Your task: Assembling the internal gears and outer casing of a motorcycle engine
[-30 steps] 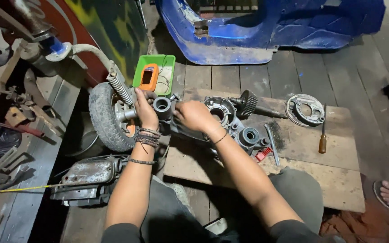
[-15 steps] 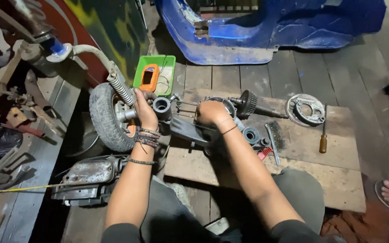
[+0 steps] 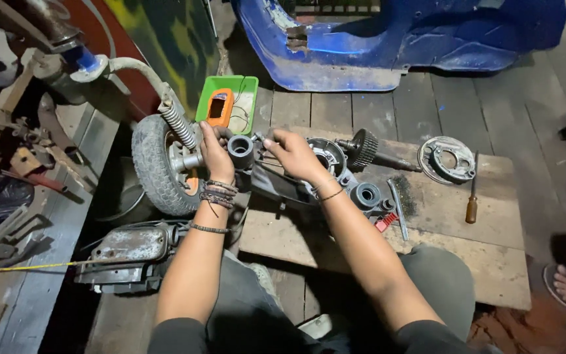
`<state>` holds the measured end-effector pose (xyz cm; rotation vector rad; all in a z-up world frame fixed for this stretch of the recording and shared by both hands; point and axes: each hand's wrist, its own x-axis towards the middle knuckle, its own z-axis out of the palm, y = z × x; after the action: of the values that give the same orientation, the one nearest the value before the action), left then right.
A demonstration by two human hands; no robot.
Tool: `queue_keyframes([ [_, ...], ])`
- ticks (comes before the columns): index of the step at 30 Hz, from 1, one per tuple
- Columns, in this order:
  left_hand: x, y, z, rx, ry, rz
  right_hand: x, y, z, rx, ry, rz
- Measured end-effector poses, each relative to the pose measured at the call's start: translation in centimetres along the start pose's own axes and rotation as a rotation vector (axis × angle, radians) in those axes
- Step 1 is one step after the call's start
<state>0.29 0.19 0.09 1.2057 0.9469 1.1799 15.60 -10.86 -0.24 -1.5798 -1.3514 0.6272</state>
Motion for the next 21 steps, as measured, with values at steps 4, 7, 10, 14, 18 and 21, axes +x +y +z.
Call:
queue_keyframes([
  [4, 0.2, -0.3, 0.0, 0.009, 0.009, 0.001, -0.6, -1.2, 0.5, 0.008, -0.028, 0.025],
  [7, 0.8, -1.4, -0.7, 0.072, 0.01, 0.023, -1.0, -0.1, 0.9, -0.307, -0.308, 0.165],
  [10, 0.2, -0.4, -0.6, 0.029, 0.025, 0.018, -0.2, 2.3, 0.7, -0.609, -0.331, 0.326],
  [14, -0.1, 0.0, -0.3, 0.005, 0.008, 0.023, -0.2, 2.2, 1.6, -0.726, -0.249, 0.32],
  [18, -0.1, 0.0, -0.2, 0.006, -0.013, 0.022, -1.2, -3.2, 2.2, -0.39, -0.184, 0.161],
  [21, 0.2, -0.4, -0.3, 0.036, -0.002, 0.012, 0.9, 2.1, 2.2, 0.217, -0.016, 0.12],
])
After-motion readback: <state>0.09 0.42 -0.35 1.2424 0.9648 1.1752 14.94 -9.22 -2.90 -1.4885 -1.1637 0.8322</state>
